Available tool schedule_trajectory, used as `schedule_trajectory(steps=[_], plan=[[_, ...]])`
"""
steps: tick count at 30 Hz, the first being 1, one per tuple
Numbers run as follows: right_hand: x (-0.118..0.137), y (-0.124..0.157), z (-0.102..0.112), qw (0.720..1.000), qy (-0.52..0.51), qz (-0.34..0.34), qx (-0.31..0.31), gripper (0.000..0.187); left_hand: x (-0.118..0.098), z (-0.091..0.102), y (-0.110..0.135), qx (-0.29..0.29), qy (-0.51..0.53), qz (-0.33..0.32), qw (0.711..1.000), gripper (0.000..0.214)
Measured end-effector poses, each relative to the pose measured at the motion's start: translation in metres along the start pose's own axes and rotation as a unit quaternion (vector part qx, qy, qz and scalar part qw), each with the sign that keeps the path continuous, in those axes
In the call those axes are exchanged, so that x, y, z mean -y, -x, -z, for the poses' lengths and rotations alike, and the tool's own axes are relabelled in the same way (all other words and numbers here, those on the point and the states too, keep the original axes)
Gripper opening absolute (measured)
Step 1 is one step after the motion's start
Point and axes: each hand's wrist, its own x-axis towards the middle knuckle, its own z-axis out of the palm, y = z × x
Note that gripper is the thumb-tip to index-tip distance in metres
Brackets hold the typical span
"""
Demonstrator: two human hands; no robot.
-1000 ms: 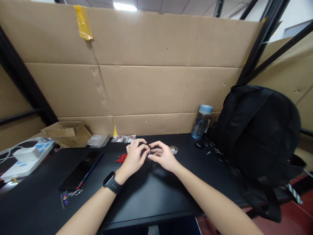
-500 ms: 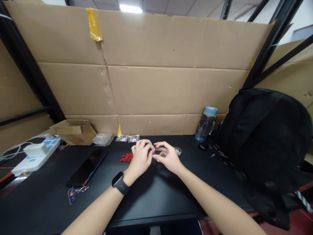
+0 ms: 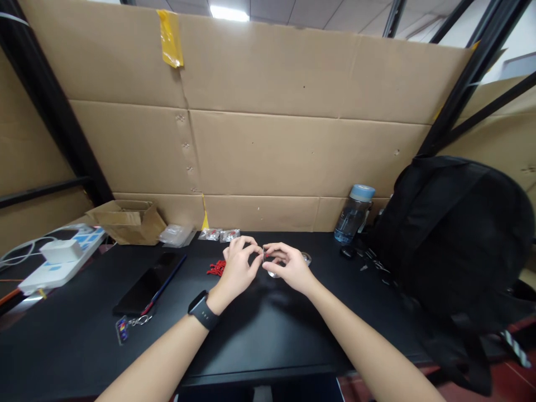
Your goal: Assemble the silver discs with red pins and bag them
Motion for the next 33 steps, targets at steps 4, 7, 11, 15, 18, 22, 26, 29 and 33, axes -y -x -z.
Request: schedule_trajectory(steps=[4,7,11,15,18,22,26,29,33], plan=[[0.001,-0.001,0.004,0.999,0.029,0.021,0.003,0.022,0.000,0.004,0.000,-0.011,-0.005,-0.024,1.000,0.010],[0.002,-0.001,0.006,0.997,0.068,0.026,0.000,0.022,0.000,0.002,0.001,-0.013,0.002,-0.031,0.999,0.011],[0.002,0.000,0.005,0.996,0.089,0.022,0.006,0.021,0.000,0.004,0.000,-0.012,0.011,-0.035,0.999,0.013],[0.003,0.002,0.007,0.983,0.174,0.041,0.033,0.012,0.002,0.011,-0.003,-0.005,0.040,-0.042,0.998,0.024],[0.004,0.003,0.011,0.967,0.239,0.074,0.054,0.007,0.008,0.011,-0.003,0.050,0.016,-0.070,0.996,0.026],[0.005,0.002,0.015,0.964,0.247,0.078,0.055,0.006,0.018,0.003,-0.001,0.118,-0.018,-0.097,0.988,0.024],[0.005,0.002,0.016,0.963,0.250,0.069,0.070,0.007,0.020,-0.004,0.000,0.137,-0.007,-0.092,0.986,0.019],[0.004,0.002,0.017,0.954,0.272,0.079,0.096,0.006,0.018,-0.006,0.001,0.150,0.005,-0.089,0.985,0.018],[0.000,0.003,0.022,0.932,0.337,0.080,0.103,0.011,0.017,-0.006,0.002,0.156,-0.009,-0.107,0.982,0.015]])
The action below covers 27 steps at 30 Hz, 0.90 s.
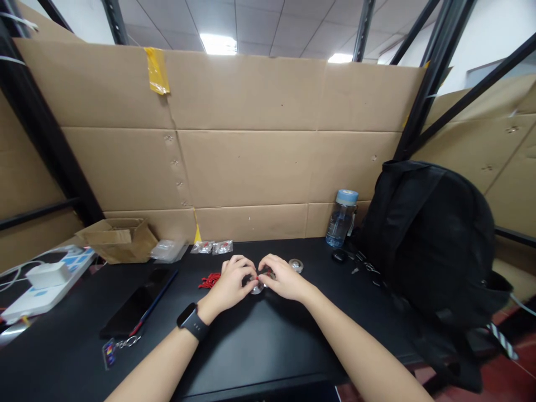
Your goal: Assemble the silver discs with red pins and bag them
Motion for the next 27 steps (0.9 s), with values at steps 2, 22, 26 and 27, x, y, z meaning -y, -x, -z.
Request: schedule_trajectory(steps=[2,22,26,27], plan=[[-0.004,0.001,0.000,0.999,0.040,-0.012,0.005,0.021,0.002,0.000,0.001,-0.001,-0.016,0.000,1.000,0.014],[-0.021,0.003,-0.003,0.995,0.082,-0.029,0.053,0.011,0.155,0.082,0.045,-0.198,-0.209,0.444,0.848,0.061],[-0.021,0.003,-0.002,0.995,0.080,-0.032,0.055,0.011,0.178,0.090,0.055,-0.151,-0.171,0.484,0.845,0.047],[-0.021,0.003,-0.002,0.995,0.080,-0.032,0.055,0.010,0.180,0.089,0.054,-0.131,-0.169,0.485,0.848,0.043]])
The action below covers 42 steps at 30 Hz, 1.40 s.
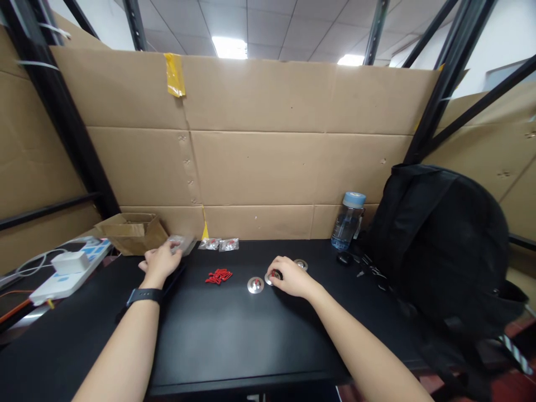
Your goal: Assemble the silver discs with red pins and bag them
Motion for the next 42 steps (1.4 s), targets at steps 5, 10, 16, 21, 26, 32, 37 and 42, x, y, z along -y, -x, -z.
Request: schedule_trajectory(steps=[5,10,16,21,26,32,37,42], plan=[[0.000,0.000,0.000,1.000,-0.006,-0.004,-0.005,0.009,-0.007,-0.006,0.003,0.026,-0.013,-0.006,1.000,0.046],[0.000,0.000,0.001,1.000,-0.010,-0.006,0.006,0.010,-0.005,-0.007,0.002,0.004,0.016,-0.018,1.000,0.045],[0.000,0.000,0.002,1.000,-0.017,-0.004,0.008,0.010,-0.003,-0.014,0.001,0.040,0.052,-0.018,0.998,0.046],[0.000,0.000,0.001,1.000,-0.018,-0.003,0.010,0.011,-0.004,-0.020,0.000,0.050,0.046,-0.017,0.998,0.058],[0.000,0.000,0.001,1.000,-0.019,-0.001,0.017,0.012,-0.002,-0.025,-0.001,0.038,0.068,-0.029,0.996,0.063],[-0.001,0.000,0.000,1.000,-0.019,-0.003,0.021,0.012,-0.006,-0.021,-0.002,0.043,0.060,-0.023,0.997,0.060],[0.001,0.001,0.002,0.999,-0.021,-0.002,0.028,0.013,-0.007,-0.014,-0.001,0.029,0.046,-0.020,0.998,0.056],[-0.001,0.000,0.002,1.000,-0.014,0.004,0.019,0.014,-0.019,0.003,0.019,-0.071,0.005,-0.058,0.996,0.064]])
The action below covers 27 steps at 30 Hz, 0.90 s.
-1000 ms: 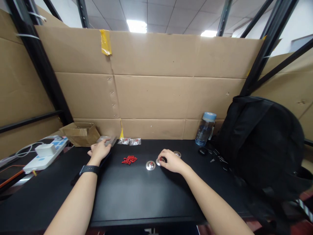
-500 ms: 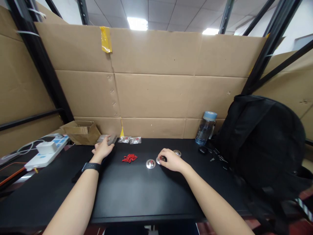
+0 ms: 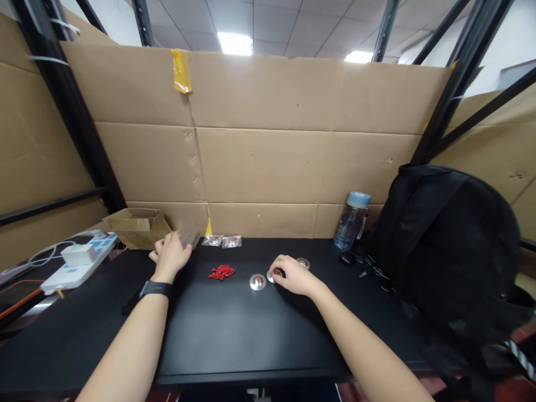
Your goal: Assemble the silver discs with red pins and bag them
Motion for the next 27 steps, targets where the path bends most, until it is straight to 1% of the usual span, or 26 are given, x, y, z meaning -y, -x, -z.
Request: schedule_trajectory(steps=[1,3,5,6,8,9,10,11,13,14,16,17,19,21,23,25,27], plan=[[-0.001,0.000,0.000,1.000,0.002,0.001,-0.002,0.015,-0.009,0.007,0.006,-0.026,-0.009,-0.007,1.000,0.066],[-0.002,0.000,-0.001,1.000,0.005,0.001,-0.005,0.017,-0.033,0.020,0.021,-0.069,-0.011,-0.033,0.997,0.066],[-0.003,0.000,-0.001,1.000,0.009,-0.001,-0.007,0.020,-0.063,0.028,0.039,-0.079,-0.006,-0.090,0.993,0.065],[-0.003,0.001,-0.001,1.000,0.011,-0.002,-0.007,0.021,-0.078,0.029,0.048,-0.071,-0.003,-0.129,0.989,0.064],[-0.002,0.001,-0.001,1.000,0.017,-0.004,-0.008,0.021,-0.105,0.025,0.069,-0.039,0.006,-0.231,0.972,0.060],[-0.001,0.002,-0.001,1.000,0.019,-0.004,-0.007,0.022,-0.117,0.020,0.080,-0.019,0.008,-0.287,0.958,0.059],[0.000,0.002,-0.001,1.000,0.022,-0.007,-0.005,0.022,-0.125,0.013,0.090,-0.006,0.007,-0.333,0.943,0.058],[0.001,0.003,0.000,1.000,0.025,-0.010,-0.001,0.023,-0.132,0.005,0.100,-0.002,0.004,-0.366,0.931,0.058],[0.003,0.003,0.001,0.999,0.035,-0.020,0.005,0.025,-0.139,-0.011,0.115,0.016,-0.009,-0.419,0.908,0.060],[0.004,0.004,0.001,0.999,0.040,-0.022,0.008,0.027,-0.141,-0.017,0.120,0.025,-0.013,-0.435,0.900,0.060],[0.005,0.004,0.002,0.999,0.048,-0.024,0.008,0.028,-0.140,-0.026,0.124,0.042,-0.017,-0.454,0.890,0.060],[0.006,0.004,0.002,0.998,0.049,-0.023,0.006,0.029,-0.139,-0.028,0.124,0.046,-0.016,-0.455,0.889,0.058],[0.007,0.005,0.003,0.998,0.053,-0.025,0.004,0.027,-0.138,-0.025,0.122,0.054,-0.003,-0.450,0.892,0.050],[0.007,0.005,0.004,0.998,0.055,-0.031,0.008,0.024,-0.138,-0.016,0.119,0.068,0.023,-0.449,0.891,0.038],[0.007,0.005,0.005,0.997,0.060,-0.042,0.015,0.022,-0.140,-0.005,0.118,0.087,0.051,-0.459,0.883,0.027],[0.007,0.005,0.005,0.996,0.071,-0.054,0.017,0.020,-0.142,0.005,0.120,0.105,0.066,-0.473,0.872,0.024],[0.008,0.004,0.004,0.994,0.088,-0.063,0.012,0.021,-0.144,0.010,0.123,0.120,0.066,-0.483,0.865,0.023]])
